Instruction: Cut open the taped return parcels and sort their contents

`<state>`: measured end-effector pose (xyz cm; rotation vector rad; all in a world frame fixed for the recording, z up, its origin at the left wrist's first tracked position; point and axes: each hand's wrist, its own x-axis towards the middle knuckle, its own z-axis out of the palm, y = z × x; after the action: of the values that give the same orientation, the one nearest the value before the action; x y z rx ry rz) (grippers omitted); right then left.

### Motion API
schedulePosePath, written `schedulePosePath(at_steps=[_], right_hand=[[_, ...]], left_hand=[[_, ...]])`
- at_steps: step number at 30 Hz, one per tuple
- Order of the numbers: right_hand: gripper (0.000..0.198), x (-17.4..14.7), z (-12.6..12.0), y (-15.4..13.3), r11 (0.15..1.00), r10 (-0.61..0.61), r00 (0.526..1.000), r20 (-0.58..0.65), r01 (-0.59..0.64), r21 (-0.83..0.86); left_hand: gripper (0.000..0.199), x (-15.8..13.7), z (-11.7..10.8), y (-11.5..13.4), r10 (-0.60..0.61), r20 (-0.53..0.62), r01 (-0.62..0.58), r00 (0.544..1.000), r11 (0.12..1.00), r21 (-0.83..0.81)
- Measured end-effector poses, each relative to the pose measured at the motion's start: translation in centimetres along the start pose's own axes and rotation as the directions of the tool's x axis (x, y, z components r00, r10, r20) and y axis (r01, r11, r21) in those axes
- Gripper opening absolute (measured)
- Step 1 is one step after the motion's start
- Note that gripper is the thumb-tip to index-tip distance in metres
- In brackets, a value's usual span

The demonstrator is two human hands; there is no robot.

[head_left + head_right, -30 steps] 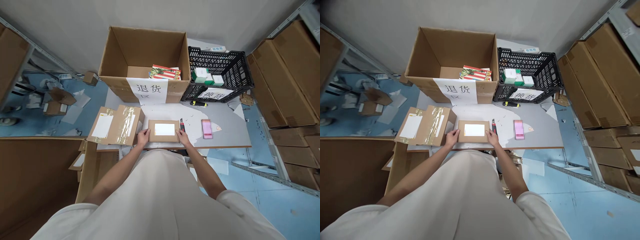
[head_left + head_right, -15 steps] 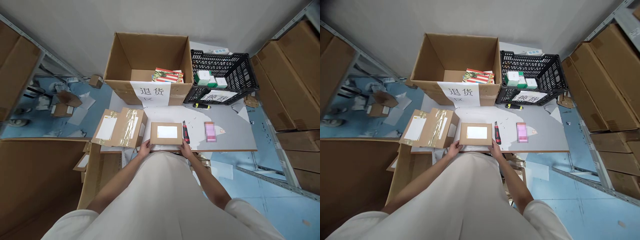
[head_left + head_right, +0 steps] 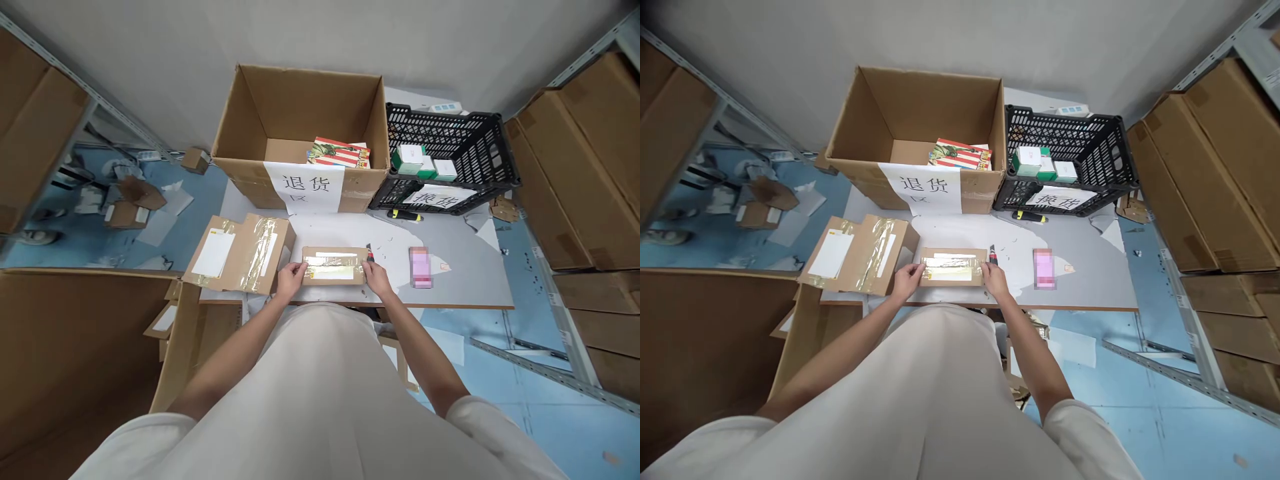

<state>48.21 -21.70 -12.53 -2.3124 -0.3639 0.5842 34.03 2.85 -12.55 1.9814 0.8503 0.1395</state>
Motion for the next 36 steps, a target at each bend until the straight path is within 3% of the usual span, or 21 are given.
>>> schedulePosePath(at_steps=[6, 10, 13, 17, 22, 25, 28, 32, 36], right_hand=[[0.058, 0.8, 0.8, 0.8, 0.993, 0.063, 0.998, -0.007, -0.062, 0.098], [0.058, 0.0, 1.3, 2.8, 0.941, 0.115, 0.993, 0.009, -0.112, 0.319], [0.052, -0.9, 1.9, 4.4, 0.94, 0.064, 0.998, -0.008, -0.057, 0.337], [0.065, -1.8, 2.8, 5.0, 0.956, -0.045, 0.994, 0.096, 0.015, 0.294], [0.053, -1.7, 3.3, 3.7, 0.946, 0.036, 0.991, 0.13, -0.076, 0.317], [0.042, -1.2, 2.2, 2.7, 0.958, -0.001, 0.995, 0.102, -0.028, 0.284], [0.033, -0.7, 0.9, 1.7, 0.993, -0.031, 0.997, 0.069, 0.022, 0.119], [0.036, 0.0, 0.6, 0.7, 0.996, 0.045, 0.997, 0.064, -0.04, -0.078], [0.041, 0.8, 1.6, 0.8, 0.992, 0.097, 0.993, 0.068, -0.091, -0.085]], left_hand=[[0.045, 0.6, 0.4, -0.4, -0.05, -0.013, 0.049, 0.999, 0.998, -0.039], [0.041, -0.1, 0.8, -3.0, -0.082, -0.013, 0.077, 0.997, 0.968, -0.237], [0.049, -0.7, 1.2, -5.3, -0.086, 0.083, 0.112, 0.993, 0.919, -0.379], [0.052, -1.2, 1.9, -6.7, -0.016, 0.207, 0.09, 0.978, 0.932, -0.352], [0.049, -1.0, 2.5, -6.2, -0.024, 0.223, 0.1, 0.975, 0.935, -0.339], [0.048, -0.8, 1.7, -5.2, -0.014, 0.204, 0.081, 0.979, 0.941, -0.329], [0.045, -0.6, 0.7, -3.6, -0.006, 0.1, 0.027, 0.995, 0.977, -0.213], [0.043, 0.2, 0.6, -1.9, -0.071, 0.038, 0.071, 0.997, 0.997, -0.011], [0.042, 1.3, 1.5, -1.9, -0.116, 0.038, 0.117, 0.993, 0.993, -0.009]])
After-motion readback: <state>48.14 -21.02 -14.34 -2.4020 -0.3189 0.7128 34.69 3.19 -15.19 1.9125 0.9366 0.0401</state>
